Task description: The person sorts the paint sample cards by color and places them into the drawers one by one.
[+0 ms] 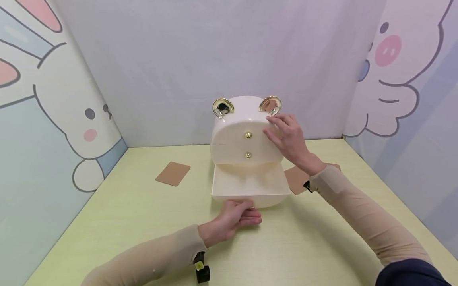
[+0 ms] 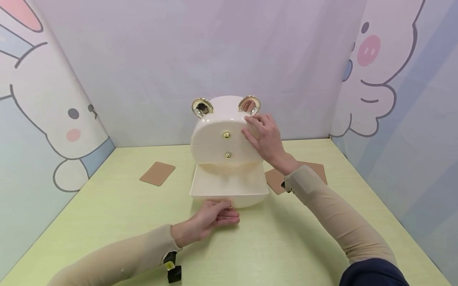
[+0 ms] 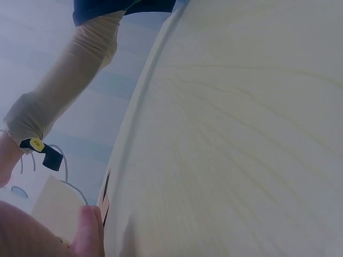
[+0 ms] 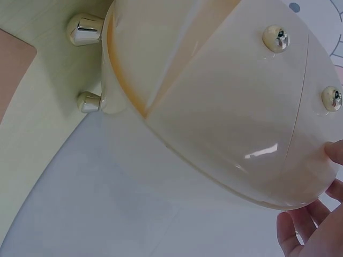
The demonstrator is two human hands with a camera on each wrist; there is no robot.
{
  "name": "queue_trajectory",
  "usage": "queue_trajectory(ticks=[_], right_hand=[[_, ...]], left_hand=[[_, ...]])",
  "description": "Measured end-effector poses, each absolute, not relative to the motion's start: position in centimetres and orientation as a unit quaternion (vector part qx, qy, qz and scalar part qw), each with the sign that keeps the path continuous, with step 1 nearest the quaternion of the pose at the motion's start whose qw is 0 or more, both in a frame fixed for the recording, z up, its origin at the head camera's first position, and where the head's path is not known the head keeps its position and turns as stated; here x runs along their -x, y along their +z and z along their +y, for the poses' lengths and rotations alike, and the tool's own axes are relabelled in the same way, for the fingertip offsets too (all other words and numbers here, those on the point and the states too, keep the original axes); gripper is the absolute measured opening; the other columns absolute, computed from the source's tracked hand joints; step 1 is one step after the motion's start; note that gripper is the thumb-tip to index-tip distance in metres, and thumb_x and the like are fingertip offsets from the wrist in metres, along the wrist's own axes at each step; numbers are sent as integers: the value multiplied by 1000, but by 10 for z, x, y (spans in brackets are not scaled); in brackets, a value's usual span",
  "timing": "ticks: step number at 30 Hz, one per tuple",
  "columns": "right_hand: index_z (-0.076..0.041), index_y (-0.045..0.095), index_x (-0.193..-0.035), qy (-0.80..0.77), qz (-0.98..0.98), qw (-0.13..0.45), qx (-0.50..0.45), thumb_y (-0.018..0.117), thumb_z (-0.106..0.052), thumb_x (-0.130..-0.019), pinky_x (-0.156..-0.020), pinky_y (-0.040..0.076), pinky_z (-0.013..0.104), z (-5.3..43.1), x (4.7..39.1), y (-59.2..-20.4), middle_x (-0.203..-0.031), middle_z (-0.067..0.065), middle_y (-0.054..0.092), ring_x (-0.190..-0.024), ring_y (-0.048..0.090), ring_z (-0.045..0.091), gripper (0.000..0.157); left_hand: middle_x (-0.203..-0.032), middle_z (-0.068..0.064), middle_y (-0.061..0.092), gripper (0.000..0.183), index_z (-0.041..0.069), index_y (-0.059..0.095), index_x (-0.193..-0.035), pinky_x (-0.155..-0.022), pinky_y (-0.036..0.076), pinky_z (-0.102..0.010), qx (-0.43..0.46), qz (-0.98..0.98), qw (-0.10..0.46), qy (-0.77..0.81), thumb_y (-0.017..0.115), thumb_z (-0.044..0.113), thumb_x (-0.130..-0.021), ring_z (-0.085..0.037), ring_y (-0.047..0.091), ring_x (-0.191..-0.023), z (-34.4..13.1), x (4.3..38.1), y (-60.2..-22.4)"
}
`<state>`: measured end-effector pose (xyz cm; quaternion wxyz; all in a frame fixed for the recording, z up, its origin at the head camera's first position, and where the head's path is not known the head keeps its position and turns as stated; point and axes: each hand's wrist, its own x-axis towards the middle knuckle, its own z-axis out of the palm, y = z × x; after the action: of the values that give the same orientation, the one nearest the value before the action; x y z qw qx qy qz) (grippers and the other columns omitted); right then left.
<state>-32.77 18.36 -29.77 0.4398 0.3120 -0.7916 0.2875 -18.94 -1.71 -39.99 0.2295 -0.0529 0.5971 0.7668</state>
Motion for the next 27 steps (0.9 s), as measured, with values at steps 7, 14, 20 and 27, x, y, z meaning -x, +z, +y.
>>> queue_trajectory(ticks=[7,14,20,27], right_hand=[[1,67,-115,289,-790,438,-316,76,-13,-82,-78,46,46,182,327,-296,-107,22,63,-96,53,37,37],[1,67,-114,293,-790,438,-313,76,-11,-82,-79,45,46,182,328,-299,-107,22,63,-97,53,37,36],[1,67,-115,295,-792,435,-310,76,-11,-82,-79,47,46,183,326,-300,-107,22,63,-97,53,37,37],[1,67,-114,296,-788,440,-313,76,-10,-82,-80,46,47,183,326,-299,-107,22,63,-98,53,38,36]], left_hand=[[-82,-15,73,29,-15,59,-110,-77,59,-34,53,598,229,766,54,10,-94,-19,73,-72,-18,189,-401],[-90,-23,72,33,-15,58,-111,-77,59,-35,45,606,232,759,56,13,-94,-19,73,-71,-20,186,-400],[-94,-28,71,45,-17,60,-108,-78,59,-38,29,618,277,735,59,26,-95,-28,74,-77,-21,181,-393],[-94,-23,73,43,-17,59,-111,-81,58,-38,-57,635,324,699,58,24,-96,-26,74,-81,-36,190,-363]])
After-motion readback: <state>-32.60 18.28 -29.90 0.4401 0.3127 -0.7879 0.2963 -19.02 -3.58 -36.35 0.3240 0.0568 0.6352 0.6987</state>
